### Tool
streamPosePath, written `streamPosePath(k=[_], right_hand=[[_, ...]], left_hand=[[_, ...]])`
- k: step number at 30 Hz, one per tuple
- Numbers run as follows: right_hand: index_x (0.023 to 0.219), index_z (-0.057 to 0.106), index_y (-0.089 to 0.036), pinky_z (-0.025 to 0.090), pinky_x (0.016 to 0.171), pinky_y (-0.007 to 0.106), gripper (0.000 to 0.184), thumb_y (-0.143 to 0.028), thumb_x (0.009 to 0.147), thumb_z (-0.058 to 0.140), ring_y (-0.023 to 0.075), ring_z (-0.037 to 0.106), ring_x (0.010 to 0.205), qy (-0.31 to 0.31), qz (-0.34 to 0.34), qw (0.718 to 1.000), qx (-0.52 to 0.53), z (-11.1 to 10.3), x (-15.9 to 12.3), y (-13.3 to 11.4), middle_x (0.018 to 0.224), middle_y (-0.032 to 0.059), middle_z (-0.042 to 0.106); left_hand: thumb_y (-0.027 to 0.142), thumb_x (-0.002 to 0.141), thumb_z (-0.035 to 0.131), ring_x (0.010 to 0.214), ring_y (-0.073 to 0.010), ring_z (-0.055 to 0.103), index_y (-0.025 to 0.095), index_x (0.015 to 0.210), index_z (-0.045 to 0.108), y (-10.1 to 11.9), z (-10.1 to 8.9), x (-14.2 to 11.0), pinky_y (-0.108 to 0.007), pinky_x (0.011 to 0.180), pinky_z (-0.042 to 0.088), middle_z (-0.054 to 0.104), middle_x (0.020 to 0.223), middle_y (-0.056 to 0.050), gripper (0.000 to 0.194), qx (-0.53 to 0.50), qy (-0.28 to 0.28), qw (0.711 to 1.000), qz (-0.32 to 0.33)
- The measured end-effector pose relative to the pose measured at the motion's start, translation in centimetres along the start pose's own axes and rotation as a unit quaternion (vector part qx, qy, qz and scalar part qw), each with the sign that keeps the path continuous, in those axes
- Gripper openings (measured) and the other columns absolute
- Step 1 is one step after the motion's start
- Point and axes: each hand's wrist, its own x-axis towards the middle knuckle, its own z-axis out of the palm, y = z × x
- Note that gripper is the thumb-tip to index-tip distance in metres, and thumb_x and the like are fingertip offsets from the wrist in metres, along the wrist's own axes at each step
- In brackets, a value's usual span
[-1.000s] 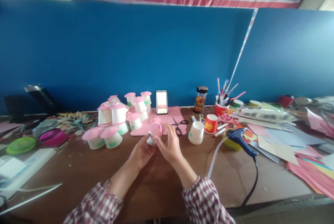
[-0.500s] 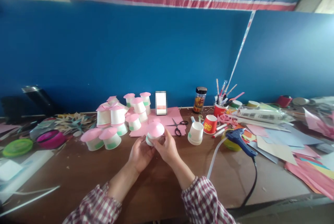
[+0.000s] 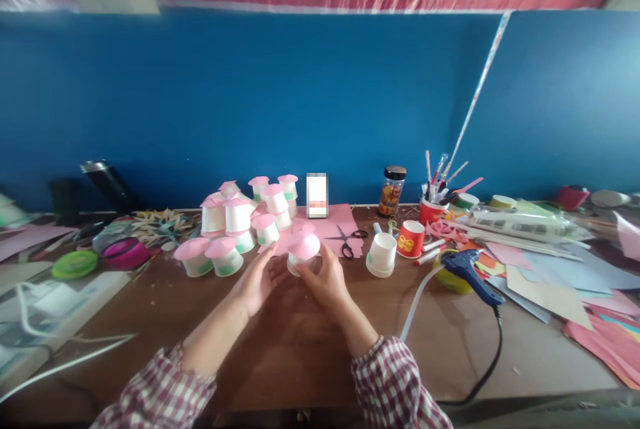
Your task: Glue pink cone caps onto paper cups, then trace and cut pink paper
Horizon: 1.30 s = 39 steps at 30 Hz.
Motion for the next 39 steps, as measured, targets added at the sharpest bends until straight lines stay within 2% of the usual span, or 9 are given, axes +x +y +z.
streamPosePath(k=[3,7,10,21,31,39], right_hand=[[0.111,0.06,-0.018,0.048,0.069,0.033,0.045,-0.041,0.072,0.068,0.0226,0.061,0.08,-0.021,-0.004,1.0,-0.021,-0.1,-0.2,-0.3,0.089,0.0057,0.067],[0.112,0.06,-0.017,0.047,0.066,0.032,0.046,-0.042,0.074,0.066,0.0215,0.059,0.076,-0.034,-0.022,0.999,-0.036,-0.2,-0.2,-0.4,0.082,0.0044,0.066],[0.113,0.06,-0.017,0.047,0.066,0.031,0.047,-0.044,0.074,0.065,0.0211,0.059,0.075,-0.032,-0.032,0.998,-0.037,-0.1,-0.2,-0.3,0.082,0.0043,0.065],[0.107,0.062,-0.018,0.045,0.064,0.03,0.044,-0.043,0.072,0.067,0.0205,0.057,0.075,-0.024,-0.037,0.998,-0.038,0.0,-0.2,-0.1,0.078,0.0034,0.063],[0.101,0.062,-0.017,0.044,0.061,0.029,0.04,-0.043,0.071,0.067,0.0188,0.055,0.068,-0.02,-0.011,0.998,-0.05,0.0,-0.3,-0.6,0.074,0.0024,0.062],[0.109,0.06,-0.016,0.043,0.062,0.028,0.047,-0.044,0.072,0.067,0.0189,0.056,0.071,-0.035,-0.016,0.999,-0.032,-0.2,-0.1,-0.8,0.079,0.004,0.064]], left_hand=[[0.041,0.069,0.075,0.073,-0.0161,0.063,0.02,0.095,0.065,1.3,0.5,-0.1,-0.027,0.069,0.047,0.068,0.079,-0.002,0.035,0.035,-0.005,0.999,0.003],[0.042,0.069,0.073,0.074,-0.0207,0.064,0.016,0.097,0.067,2.2,1.0,-0.5,-0.031,0.067,0.047,0.07,0.083,-0.007,0.039,0.072,-0.029,0.997,-0.023],[0.041,0.069,0.073,0.077,-0.0221,0.065,0.017,0.101,0.067,2.1,1.0,-0.8,-0.031,0.068,0.047,0.071,0.089,-0.009,0.041,0.088,-0.043,0.995,-0.024],[0.033,0.067,0.073,0.078,-0.0198,0.063,0.019,0.094,0.066,1.5,1.1,-0.4,-0.029,0.066,0.045,0.069,0.088,-0.004,0.03,0.115,-0.052,0.992,0.002],[0.035,0.07,0.071,0.085,-0.0209,0.061,0.021,0.101,0.065,1.4,0.8,-0.1,-0.03,0.069,0.048,0.068,0.096,-0.006,0.035,0.144,-0.056,0.988,0.002],[0.039,0.071,0.07,0.082,-0.0176,0.061,0.019,0.102,0.064,1.9,1.4,-0.7,-0.027,0.068,0.048,0.067,0.094,-0.004,0.038,0.158,-0.067,0.985,0.018]])
